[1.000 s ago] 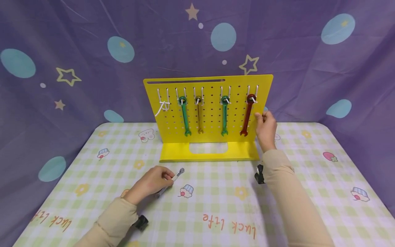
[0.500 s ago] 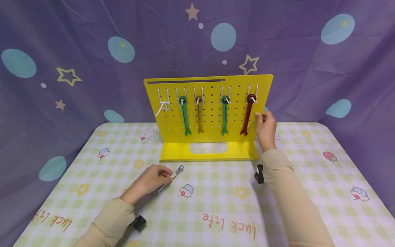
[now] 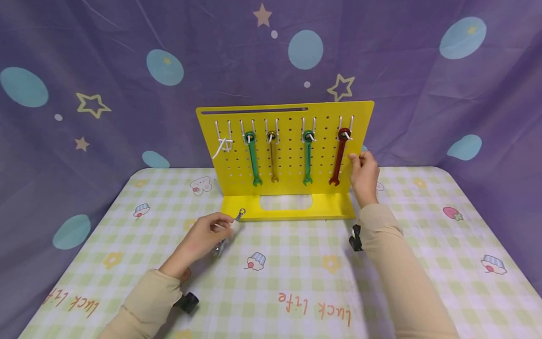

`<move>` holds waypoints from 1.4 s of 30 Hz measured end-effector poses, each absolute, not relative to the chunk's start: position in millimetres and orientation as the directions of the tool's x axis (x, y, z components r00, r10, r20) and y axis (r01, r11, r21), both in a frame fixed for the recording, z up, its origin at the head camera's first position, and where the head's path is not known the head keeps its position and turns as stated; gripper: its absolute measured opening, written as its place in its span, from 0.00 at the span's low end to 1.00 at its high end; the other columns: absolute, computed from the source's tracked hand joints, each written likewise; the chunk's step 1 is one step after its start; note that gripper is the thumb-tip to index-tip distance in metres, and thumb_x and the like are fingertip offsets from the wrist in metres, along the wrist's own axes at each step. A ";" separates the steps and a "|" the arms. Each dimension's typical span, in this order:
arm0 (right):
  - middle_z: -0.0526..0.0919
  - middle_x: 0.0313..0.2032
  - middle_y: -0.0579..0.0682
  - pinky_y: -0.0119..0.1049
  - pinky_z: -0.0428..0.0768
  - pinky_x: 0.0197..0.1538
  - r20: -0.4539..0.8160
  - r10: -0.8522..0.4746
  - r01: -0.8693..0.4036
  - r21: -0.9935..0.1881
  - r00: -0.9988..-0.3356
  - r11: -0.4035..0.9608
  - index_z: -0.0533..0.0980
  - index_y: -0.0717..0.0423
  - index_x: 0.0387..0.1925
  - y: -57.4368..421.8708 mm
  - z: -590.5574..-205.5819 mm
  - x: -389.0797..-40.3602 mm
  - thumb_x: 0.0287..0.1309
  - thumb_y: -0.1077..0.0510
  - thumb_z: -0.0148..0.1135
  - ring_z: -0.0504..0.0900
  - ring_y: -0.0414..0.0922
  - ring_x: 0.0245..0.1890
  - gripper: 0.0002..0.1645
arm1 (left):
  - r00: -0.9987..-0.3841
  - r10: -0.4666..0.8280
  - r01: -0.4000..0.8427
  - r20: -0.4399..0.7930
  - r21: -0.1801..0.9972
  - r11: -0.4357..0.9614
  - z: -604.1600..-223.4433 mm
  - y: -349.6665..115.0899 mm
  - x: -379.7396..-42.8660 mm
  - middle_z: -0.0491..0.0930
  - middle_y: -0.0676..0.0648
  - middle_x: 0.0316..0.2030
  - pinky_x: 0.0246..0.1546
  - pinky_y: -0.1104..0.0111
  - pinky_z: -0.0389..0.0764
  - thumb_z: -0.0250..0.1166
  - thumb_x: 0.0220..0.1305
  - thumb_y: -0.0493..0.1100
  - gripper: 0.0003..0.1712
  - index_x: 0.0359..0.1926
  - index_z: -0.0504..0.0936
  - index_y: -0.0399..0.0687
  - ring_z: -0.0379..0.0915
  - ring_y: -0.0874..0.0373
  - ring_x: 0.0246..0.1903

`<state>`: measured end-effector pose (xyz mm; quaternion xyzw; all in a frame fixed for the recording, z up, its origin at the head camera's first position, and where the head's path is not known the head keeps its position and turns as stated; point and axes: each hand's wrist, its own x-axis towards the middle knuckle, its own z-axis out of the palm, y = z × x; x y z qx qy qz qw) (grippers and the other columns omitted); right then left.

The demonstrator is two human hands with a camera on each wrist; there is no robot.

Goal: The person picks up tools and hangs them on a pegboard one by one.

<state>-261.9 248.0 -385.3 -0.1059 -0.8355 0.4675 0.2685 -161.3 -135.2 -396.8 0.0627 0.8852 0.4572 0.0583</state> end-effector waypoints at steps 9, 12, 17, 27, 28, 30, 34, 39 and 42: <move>0.80 0.37 0.63 0.26 0.66 0.30 0.331 0.432 -0.056 -0.842 -0.839 0.536 0.71 0.68 0.38 245.6 -385.3 -263.4 0.73 0.51 0.52 0.67 0.38 0.26 0.20 | -0.993 0.098 0.104 0.061 0.848 0.520 -380.4 -137.2 -161.1 0.82 0.47 0.41 0.39 0.62 0.80 0.68 0.65 0.38 0.12 0.50 0.84 0.45 0.78 0.51 0.41; 0.79 0.36 0.63 0.26 0.66 0.29 0.332 0.436 -0.057 -0.843 -0.837 0.534 0.71 0.68 0.38 245.6 -385.2 -263.5 0.73 0.51 0.52 0.67 0.39 0.26 0.20 | -0.991 0.083 0.135 0.108 0.858 0.496 -373.6 -137.3 -160.4 0.83 0.45 0.43 0.44 0.60 0.79 0.67 0.65 0.38 0.12 0.50 0.84 0.44 0.78 0.50 0.42; 0.80 0.36 0.63 0.26 0.66 0.30 0.336 0.438 -0.060 -0.844 -0.834 0.533 0.71 0.68 0.38 245.2 -384.0 -263.4 0.73 0.51 0.52 0.67 0.39 0.26 0.20 | -0.989 0.067 0.146 0.130 0.879 0.454 -362.4 -138.4 -160.1 0.82 0.45 0.44 0.47 0.58 0.78 0.67 0.66 0.38 0.13 0.51 0.83 0.44 0.78 0.50 0.43; 0.81 0.39 0.64 0.26 0.67 0.31 0.331 0.441 -0.051 -0.843 -0.834 0.536 0.72 0.70 0.41 245.2 -383.9 -264.2 0.73 0.50 0.52 0.68 0.38 0.27 0.22 | -0.991 0.039 0.130 0.125 0.905 0.405 -350.0 -138.0 -161.2 0.82 0.44 0.44 0.44 0.61 0.78 0.67 0.66 0.40 0.14 0.52 0.83 0.44 0.77 0.51 0.44; 0.81 0.39 0.64 0.25 0.67 0.31 0.333 0.442 -0.052 -0.842 -0.833 0.537 0.72 0.70 0.41 245.4 -383.9 -264.2 0.73 0.50 0.52 0.68 0.37 0.27 0.22 | -0.992 0.032 0.128 0.126 0.907 0.402 -348.7 -137.8 -161.3 0.82 0.44 0.44 0.44 0.61 0.78 0.67 0.66 0.40 0.14 0.52 0.83 0.44 0.77 0.52 0.44; 0.81 0.38 0.64 0.25 0.66 0.30 0.339 0.442 -0.055 -0.840 -0.830 0.540 0.72 0.69 0.40 245.5 -383.8 -263.9 0.73 0.50 0.52 0.68 0.36 0.26 0.22 | -0.991 0.021 0.128 0.131 0.909 0.396 -346.1 -137.5 -161.6 0.82 0.44 0.45 0.44 0.62 0.78 0.67 0.66 0.41 0.14 0.52 0.83 0.45 0.77 0.52 0.45; 0.80 0.37 0.64 0.25 0.66 0.29 0.346 0.443 -0.059 -0.838 -0.827 0.543 0.72 0.69 0.39 245.9 -384.1 -263.0 0.72 0.50 0.53 0.67 0.34 0.24 0.22 | -0.988 0.004 0.143 0.153 0.916 0.376 -341.7 -137.4 -162.3 0.81 0.45 0.46 0.43 0.63 0.78 0.68 0.66 0.41 0.14 0.51 0.83 0.45 0.77 0.53 0.44; 0.81 0.38 0.65 0.25 0.66 0.30 0.350 0.444 -0.060 -0.836 -0.825 0.546 0.73 0.70 0.40 247.1 -384.8 -262.9 0.72 0.49 0.53 0.67 0.33 0.24 0.23 | -0.979 -0.009 0.190 0.206 0.919 0.345 -339.7 -138.1 -164.4 0.81 0.46 0.46 0.41 0.68 0.78 0.67 0.66 0.40 0.13 0.51 0.83 0.44 0.77 0.55 0.42; 0.81 0.38 0.66 0.24 0.66 0.31 0.353 0.446 -0.060 -0.834 -0.823 0.549 0.73 0.70 0.40 247.1 -384.9 -263.1 0.72 0.49 0.53 0.67 0.33 0.25 0.23 | -0.973 -0.019 0.212 0.230 0.921 0.327 -339.1 -138.6 -165.7 0.81 0.45 0.45 0.40 0.70 0.78 0.67 0.67 0.41 0.14 0.52 0.83 0.44 0.77 0.57 0.42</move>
